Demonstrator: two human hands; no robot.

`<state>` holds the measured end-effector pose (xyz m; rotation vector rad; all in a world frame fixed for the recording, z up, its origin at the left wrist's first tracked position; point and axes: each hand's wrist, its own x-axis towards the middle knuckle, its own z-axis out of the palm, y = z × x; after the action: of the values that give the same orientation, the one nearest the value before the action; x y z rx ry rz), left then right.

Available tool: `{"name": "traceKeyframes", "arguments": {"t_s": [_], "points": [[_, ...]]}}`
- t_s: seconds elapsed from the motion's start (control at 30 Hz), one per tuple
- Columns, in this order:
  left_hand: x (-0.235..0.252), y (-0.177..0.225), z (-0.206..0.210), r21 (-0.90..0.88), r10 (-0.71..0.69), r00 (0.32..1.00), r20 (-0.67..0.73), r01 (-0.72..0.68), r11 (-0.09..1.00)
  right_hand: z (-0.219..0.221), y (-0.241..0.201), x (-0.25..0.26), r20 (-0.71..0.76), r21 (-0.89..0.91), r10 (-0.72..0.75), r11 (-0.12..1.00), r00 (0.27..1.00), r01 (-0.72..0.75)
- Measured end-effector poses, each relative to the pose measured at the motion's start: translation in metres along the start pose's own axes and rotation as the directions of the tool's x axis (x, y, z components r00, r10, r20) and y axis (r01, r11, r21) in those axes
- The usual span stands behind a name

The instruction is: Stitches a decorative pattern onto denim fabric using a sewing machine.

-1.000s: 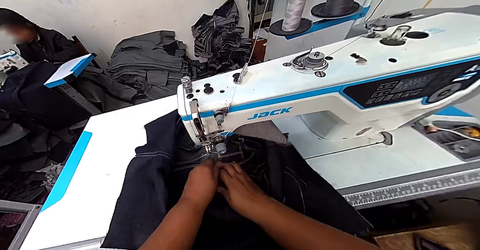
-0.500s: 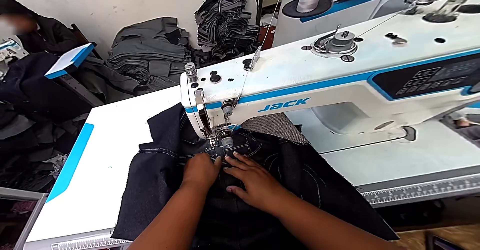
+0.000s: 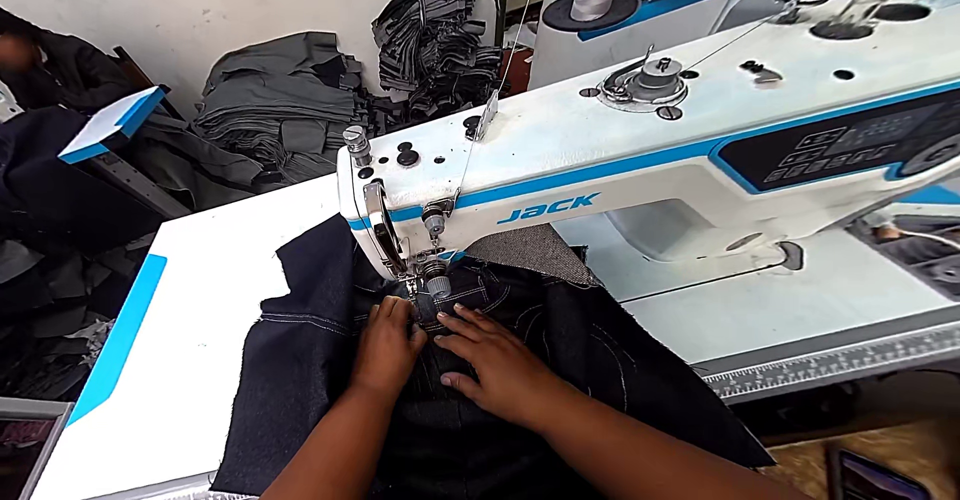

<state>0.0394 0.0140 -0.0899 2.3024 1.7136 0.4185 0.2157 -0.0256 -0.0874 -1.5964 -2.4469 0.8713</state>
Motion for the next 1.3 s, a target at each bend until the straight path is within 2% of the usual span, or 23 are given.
{"name": "traceKeyframes", "arguments": {"t_s": [0.17, 0.3, 0.4, 0.47, 0.53, 0.67, 0.73, 0.83, 0.93, 1.0, 1.1, 1.2, 1.27, 1.3], "points": [[0.007, 0.006, -0.013, 0.161, 0.025, 0.987, 0.156, -0.05, 0.986, 0.0, -0.001, 0.0, -0.005, -0.005, 0.0, 1.0, 1.0, 0.0], [0.023, 0.024, -0.034, 0.359, -0.076, 0.914, 0.398, -0.079, 0.93, 0.001, 0.0, 0.0, -0.014, 0.003, -0.01, 1.0, 1.0, 0.01], [0.033, 0.029, -0.038, 0.422, -0.099, 0.879, 0.467, -0.123, 0.898, -0.001, -0.001, -0.001, -0.004, 0.021, -0.008, 1.0, 1.0, 0.008], [0.033, 0.025, -0.036, 0.42, -0.041, 0.883, 0.468, -0.181, 0.889, -0.002, -0.001, -0.001, 0.003, 0.022, -0.009, 1.0, 1.0, 0.009], [0.026, 0.013, -0.028, 0.388, 0.058, 0.912, 0.406, -0.229, 0.893, -0.002, 0.0, -0.001, 0.008, 0.021, -0.015, 1.0, 1.0, 0.015], [0.016, -0.01, -0.008, 0.192, 0.146, 0.971, 0.188, -0.182, 0.964, -0.003, -0.002, 0.0, 0.028, 0.026, -0.011, 1.0, 1.0, 0.01], [0.015, -0.012, -0.006, 0.131, 0.127, 0.978, 0.167, -0.15, 0.98, -0.003, -0.002, 0.001, 0.047, 0.028, -0.006, 1.0, 0.999, 0.005], [0.014, -0.004, -0.011, 0.215, 0.086, 0.979, 0.188, -0.126, 0.968, -0.004, -0.001, 0.001, 0.054, 0.036, -0.015, 0.999, 0.998, 0.013], [0.011, 0.003, -0.014, 0.368, 0.109, 0.978, 0.177, -0.169, 0.914, -0.004, -0.001, 0.002, 0.059, 0.037, -0.016, 0.999, 0.998, 0.014], [0.011, 0.004, -0.014, 0.402, 0.126, 0.974, 0.188, -0.193, 0.895, -0.004, -0.002, 0.001, 0.064, 0.032, -0.018, 0.999, 0.998, 0.016], [0.017, -0.001, -0.019, 0.219, 0.043, 0.965, 0.26, -0.103, 0.97, -0.006, -0.002, 0.001, 0.063, 0.049, -0.023, 0.999, 0.998, 0.02], [0.02, -0.013, -0.021, -0.018, 0.052, 0.953, 0.299, -0.049, 0.999, -0.006, -0.002, 0.001, 0.067, 0.07, -0.031, 0.997, 0.997, 0.026], [0.025, -0.015, -0.024, -0.04, 0.057, 0.934, 0.352, -0.046, 0.998, -0.007, -0.002, 0.0, 0.059, 0.08, -0.038, 0.996, 0.998, 0.033], [0.026, -0.013, -0.027, 0.009, 0.05, 0.923, 0.381, -0.058, 0.998, -0.007, -0.002, 0.0, 0.062, 0.079, -0.04, 0.996, 0.997, 0.035]]}}
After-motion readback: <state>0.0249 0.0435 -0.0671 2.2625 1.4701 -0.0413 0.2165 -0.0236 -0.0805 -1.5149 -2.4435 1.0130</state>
